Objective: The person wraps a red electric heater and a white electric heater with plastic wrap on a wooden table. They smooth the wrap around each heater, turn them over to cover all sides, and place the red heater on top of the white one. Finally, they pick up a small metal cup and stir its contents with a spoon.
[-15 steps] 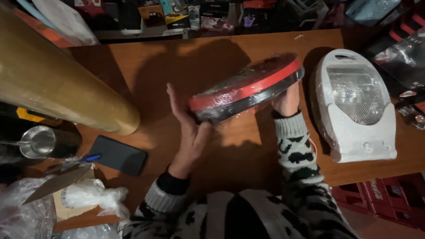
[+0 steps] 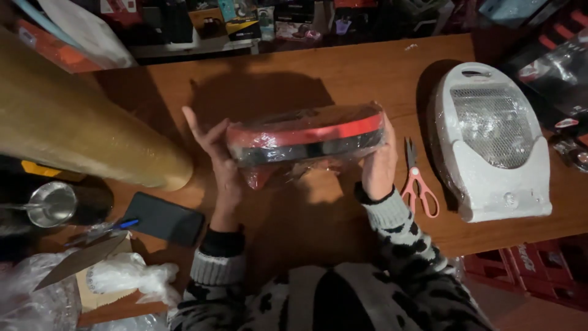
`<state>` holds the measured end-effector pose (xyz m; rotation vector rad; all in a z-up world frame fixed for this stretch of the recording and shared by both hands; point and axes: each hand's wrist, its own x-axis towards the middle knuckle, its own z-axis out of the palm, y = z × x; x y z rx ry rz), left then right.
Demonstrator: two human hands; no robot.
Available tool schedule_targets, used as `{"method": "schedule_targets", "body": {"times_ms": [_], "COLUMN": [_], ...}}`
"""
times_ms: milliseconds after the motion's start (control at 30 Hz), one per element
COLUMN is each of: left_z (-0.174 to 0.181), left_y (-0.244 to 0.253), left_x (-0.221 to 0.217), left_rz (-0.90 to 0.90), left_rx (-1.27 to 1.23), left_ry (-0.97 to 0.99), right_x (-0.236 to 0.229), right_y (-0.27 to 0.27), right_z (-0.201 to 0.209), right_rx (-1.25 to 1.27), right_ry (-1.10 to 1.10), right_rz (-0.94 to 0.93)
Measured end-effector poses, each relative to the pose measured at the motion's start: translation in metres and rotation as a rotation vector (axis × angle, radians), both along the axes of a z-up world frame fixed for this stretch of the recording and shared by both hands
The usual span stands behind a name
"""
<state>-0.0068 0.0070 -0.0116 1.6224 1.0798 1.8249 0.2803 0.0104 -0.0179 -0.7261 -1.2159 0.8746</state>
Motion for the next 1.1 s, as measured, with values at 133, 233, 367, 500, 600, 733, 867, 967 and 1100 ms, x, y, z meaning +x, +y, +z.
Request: {"method": "schedule_targets", "body": {"times_ms": [133, 233, 367, 500, 600, 733, 867, 967, 1100], "left_z": [0.008, 0.018, 0.006, 0.006, 0.004, 0.026, 0.034, 0.033, 0.027], "left_y": [0.001, 0.001, 0.002, 0.001, -0.009, -0.028, -0.045, -0.05, -0.055], "left_x": [-0.002, -0.003, -0.008, -0.007, 0.003, 0.033, 0.052, 0.06, 0.065], "left_rz": [-0.049, 0.07, -0.016, -0.038, 0.058, 0.082, 0.077, 0.139, 0.161], "left_rx": [-0.004, 0.009, -0.064, 0.008, -0.048, -0.152, -0.12, -0.124, -0.114], "left_ry": [-0.055, 0.193, 0.084, 0.104, 0.189, 0.163, 0.157, 0.223, 0.292], "right_x": [-0.009, -0.022, -0.026, -0.013, 0.006, 0.03, 0.052, 0.056, 0.061], "right_y": [-0.014, -0.023, -0.025, -0.013, 0.014, 0.047, 0.071, 0.082, 0.095], "right_z": [0.001, 0.013, 0.015, -0.001, -0.028, -0.054, -0.078, -0.066, -0.057], "right_rx": [-0.053, -0.069, -0.01, -0.097, -0.076, 0.03, -0.048, -0.09, -0.097], "right_ry": [-0.001, 0.058, 0.04, 0.097, 0.125, 0.143, 0.275, 0.259, 0.177], "right_rz": [-0.031, -0.01, -0.018, -0.01, -0.016, 0.026, 0.11, 0.106, 0.083]}}
